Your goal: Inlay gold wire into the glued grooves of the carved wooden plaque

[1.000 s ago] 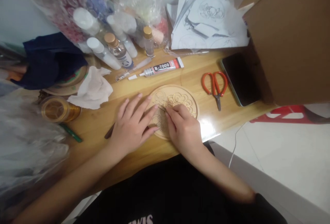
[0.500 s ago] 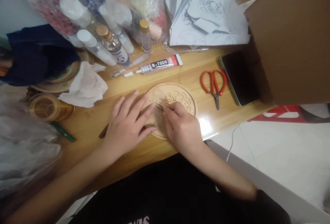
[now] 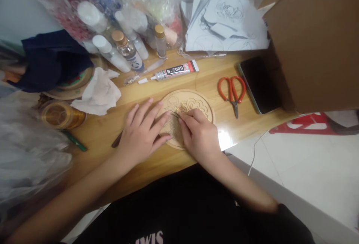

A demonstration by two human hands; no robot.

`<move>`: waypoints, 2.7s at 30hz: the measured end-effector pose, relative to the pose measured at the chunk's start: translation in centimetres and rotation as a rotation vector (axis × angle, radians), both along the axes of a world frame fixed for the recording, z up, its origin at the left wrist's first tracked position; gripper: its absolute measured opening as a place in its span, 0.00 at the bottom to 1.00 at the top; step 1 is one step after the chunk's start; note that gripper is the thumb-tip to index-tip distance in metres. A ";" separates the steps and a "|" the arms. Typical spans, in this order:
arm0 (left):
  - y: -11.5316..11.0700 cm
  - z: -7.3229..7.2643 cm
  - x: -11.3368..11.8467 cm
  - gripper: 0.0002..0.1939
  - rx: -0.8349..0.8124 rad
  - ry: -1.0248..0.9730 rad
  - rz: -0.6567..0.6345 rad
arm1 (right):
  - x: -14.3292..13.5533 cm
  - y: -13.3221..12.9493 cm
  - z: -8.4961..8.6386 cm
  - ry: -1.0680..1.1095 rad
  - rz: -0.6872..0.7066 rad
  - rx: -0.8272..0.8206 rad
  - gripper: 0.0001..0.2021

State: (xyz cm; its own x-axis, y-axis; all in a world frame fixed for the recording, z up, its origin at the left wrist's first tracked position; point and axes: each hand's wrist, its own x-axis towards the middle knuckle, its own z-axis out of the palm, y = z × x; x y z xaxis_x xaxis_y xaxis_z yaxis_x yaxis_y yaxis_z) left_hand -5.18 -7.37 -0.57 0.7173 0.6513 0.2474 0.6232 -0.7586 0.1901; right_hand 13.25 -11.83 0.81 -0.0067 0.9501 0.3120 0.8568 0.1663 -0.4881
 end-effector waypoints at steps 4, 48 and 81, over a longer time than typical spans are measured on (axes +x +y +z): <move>-0.1 -0.1 0.0 0.25 0.009 -0.004 0.002 | -0.2 -0.2 -0.3 -0.020 -0.008 0.026 0.10; -0.2 -0.7 0.2 0.22 0.037 -0.081 0.014 | -0.4 -0.6 -0.5 -0.228 0.020 -0.016 0.11; -0.2 -0.8 0.2 0.23 0.064 -0.087 0.018 | -0.3 -0.6 -0.3 -0.199 0.001 -0.002 0.12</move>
